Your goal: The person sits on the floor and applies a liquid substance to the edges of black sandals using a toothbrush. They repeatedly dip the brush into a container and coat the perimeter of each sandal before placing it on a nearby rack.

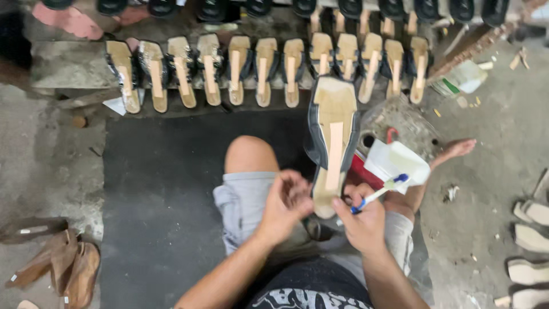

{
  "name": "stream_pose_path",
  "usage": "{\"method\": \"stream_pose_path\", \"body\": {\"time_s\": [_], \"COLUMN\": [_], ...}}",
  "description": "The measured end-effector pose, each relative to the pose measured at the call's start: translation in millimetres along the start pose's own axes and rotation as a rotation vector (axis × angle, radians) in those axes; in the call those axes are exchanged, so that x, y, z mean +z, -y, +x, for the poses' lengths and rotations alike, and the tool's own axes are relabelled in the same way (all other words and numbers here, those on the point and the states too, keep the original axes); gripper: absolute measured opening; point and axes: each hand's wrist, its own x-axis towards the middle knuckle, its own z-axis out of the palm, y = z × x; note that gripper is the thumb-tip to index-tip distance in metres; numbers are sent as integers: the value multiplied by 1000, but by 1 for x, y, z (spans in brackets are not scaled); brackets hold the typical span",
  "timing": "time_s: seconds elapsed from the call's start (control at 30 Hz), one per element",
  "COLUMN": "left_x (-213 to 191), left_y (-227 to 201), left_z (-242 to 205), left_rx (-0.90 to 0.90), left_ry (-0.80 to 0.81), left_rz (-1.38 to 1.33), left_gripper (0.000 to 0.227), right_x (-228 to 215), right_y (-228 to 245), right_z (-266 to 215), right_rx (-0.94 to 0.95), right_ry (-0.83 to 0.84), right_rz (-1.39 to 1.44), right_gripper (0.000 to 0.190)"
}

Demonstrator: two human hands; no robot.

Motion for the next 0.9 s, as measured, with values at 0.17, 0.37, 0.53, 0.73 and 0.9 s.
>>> {"method": "stream_pose_path", "body": {"time_s": [0.17,0.37,0.53,0.73,0.9], "left_x": [16,47,42,24,30], "left_y": [18,52,48,33,18], "left_z": [33,45,34,20,2], "left_rx": [-237,-347,-388,-319,-294], "left_ry": [177,187,83,38,88], "left_rz": [-417,-437,-380,-114,222], "left_gripper": [72,56,55,53,59], "right_x": [-63,-105,-138,-179,-205], "right_y": [6,-37,-66,-37,-6], "right_z": [-66,-99,-95,-44,27], "right_rx": [294,323,467,-31,-31], "right_ry": [123,41,-99,-162,-144], "right_rz": [449,439,-170,-1098,-1412], "right_gripper": [34,25,22,35,24]}}
